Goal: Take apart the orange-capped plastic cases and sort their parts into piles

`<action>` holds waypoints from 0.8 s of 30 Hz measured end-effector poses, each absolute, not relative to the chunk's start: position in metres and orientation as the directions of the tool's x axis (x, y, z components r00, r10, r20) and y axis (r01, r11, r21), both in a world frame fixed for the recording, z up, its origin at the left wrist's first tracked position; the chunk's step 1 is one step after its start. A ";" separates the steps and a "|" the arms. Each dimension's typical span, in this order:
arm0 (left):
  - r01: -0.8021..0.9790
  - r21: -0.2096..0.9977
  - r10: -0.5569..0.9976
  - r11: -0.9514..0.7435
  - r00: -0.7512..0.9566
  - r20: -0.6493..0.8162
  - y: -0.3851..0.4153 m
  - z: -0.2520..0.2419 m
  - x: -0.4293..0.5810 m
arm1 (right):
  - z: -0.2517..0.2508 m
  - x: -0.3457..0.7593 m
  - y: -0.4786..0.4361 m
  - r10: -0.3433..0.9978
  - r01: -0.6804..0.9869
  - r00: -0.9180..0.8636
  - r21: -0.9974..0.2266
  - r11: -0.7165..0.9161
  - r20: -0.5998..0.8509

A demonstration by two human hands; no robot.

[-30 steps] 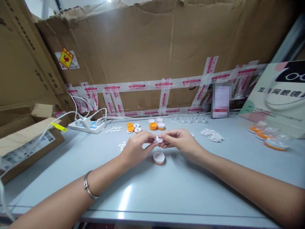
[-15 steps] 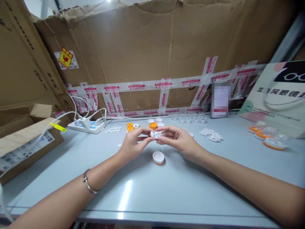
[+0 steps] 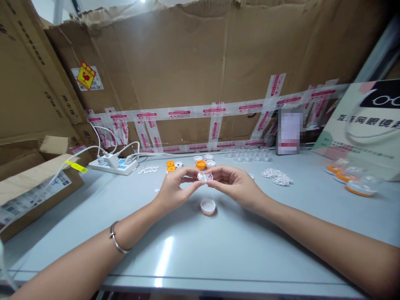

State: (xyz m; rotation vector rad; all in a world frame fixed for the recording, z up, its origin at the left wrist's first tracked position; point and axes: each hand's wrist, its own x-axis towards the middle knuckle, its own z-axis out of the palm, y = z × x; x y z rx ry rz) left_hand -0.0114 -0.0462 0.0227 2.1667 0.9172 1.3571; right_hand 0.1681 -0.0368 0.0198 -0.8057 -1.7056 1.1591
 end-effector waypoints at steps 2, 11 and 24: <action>0.310 0.648 0.718 -0.696 0.294 0.631 -0.046 0.023 -0.011 | 0.021 0.168 -0.037 0.875 0.040 -0.386 -0.943 0.331 0.292; 0.248 0.713 0.754 -0.656 0.266 0.600 -0.048 0.023 -0.007 | 0.034 0.173 -0.036 0.887 0.076 -0.428 -0.972 0.224 0.171; 0.220 0.794 0.819 -0.567 0.254 0.515 -0.045 0.030 -0.015 | 0.048 0.236 0.016 0.935 0.490 -0.262 -0.802 0.343 0.240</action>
